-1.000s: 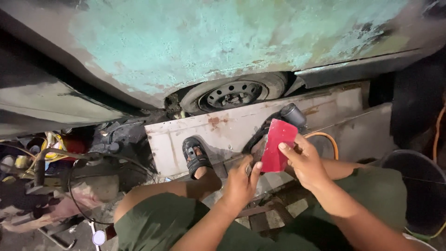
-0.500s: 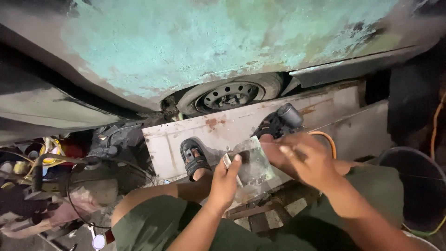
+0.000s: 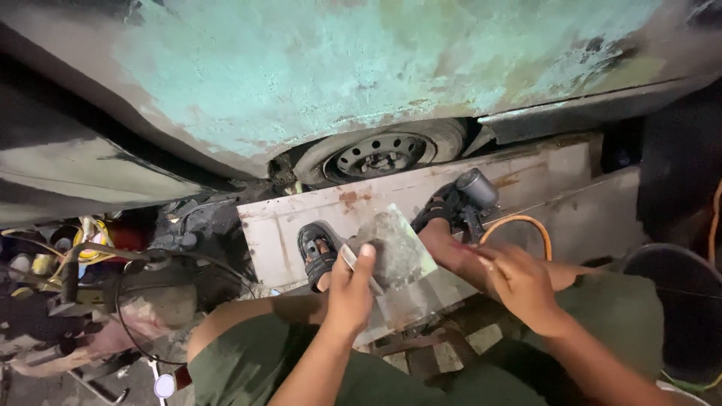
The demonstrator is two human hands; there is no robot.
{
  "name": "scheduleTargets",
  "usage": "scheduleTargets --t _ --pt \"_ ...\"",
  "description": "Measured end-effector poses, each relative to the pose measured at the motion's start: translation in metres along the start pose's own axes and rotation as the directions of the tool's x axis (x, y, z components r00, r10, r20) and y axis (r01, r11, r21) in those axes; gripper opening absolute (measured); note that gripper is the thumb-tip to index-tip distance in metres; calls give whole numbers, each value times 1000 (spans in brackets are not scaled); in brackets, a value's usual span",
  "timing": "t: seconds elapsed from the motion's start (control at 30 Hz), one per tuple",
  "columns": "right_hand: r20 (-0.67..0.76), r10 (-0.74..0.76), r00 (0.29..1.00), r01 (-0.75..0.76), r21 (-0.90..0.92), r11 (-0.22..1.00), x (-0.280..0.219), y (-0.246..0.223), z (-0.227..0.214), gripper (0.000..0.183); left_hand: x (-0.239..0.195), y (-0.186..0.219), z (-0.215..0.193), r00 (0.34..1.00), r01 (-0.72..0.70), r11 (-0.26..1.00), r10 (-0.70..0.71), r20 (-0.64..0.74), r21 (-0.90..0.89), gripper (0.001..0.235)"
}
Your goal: The person sits on a stool and sands a light-colored patch on the side of a dark car using a red sanding block. They repeatedly apply a substance from a metal scraper to the sanding block and smooth the surface. Later, they use a spray gun to apply a liquid to the sanded area.
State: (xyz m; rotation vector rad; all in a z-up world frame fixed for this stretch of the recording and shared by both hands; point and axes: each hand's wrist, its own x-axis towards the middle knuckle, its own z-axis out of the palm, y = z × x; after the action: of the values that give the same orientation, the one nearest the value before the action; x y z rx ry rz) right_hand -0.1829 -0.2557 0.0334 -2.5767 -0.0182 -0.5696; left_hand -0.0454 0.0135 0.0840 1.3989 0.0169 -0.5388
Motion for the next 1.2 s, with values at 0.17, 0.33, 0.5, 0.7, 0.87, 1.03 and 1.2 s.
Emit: scheduleTargets --t 0.17,0.33,0.5,0.7,0.87,1.03,1.2 --pt "80 786 613 -651 615 445 22 -53 0 38 10 -62 -12 906 -407 826 418 60 390 36" --pt "140 825 548 -370 925 89 30 -54 20 32 2 -64 7 824 -535 616 531 198 578 34" --pt "303 753 584 -477 879 16 46 -57 14 40 -8 -82 17 811 -577 568 483 330 587 46" --pt "249 692 678 -527 820 222 67 -63 -7 43 -8 -85 16 789 -606 501 479 385 618 39" --pt "200 726 658 -483 852 203 72 -53 -16 43 -10 -67 22 732 -680 453 467 496 576 35" --pt "53 664 746 -429 800 419 62 -38 -26 36 -9 -59 25 944 -281 664 60 325 693 63" --pt "-81 -337 938 341 49 939 42 -22 -22 50 -4 -42 28 949 265 935 -296 106 233 36"
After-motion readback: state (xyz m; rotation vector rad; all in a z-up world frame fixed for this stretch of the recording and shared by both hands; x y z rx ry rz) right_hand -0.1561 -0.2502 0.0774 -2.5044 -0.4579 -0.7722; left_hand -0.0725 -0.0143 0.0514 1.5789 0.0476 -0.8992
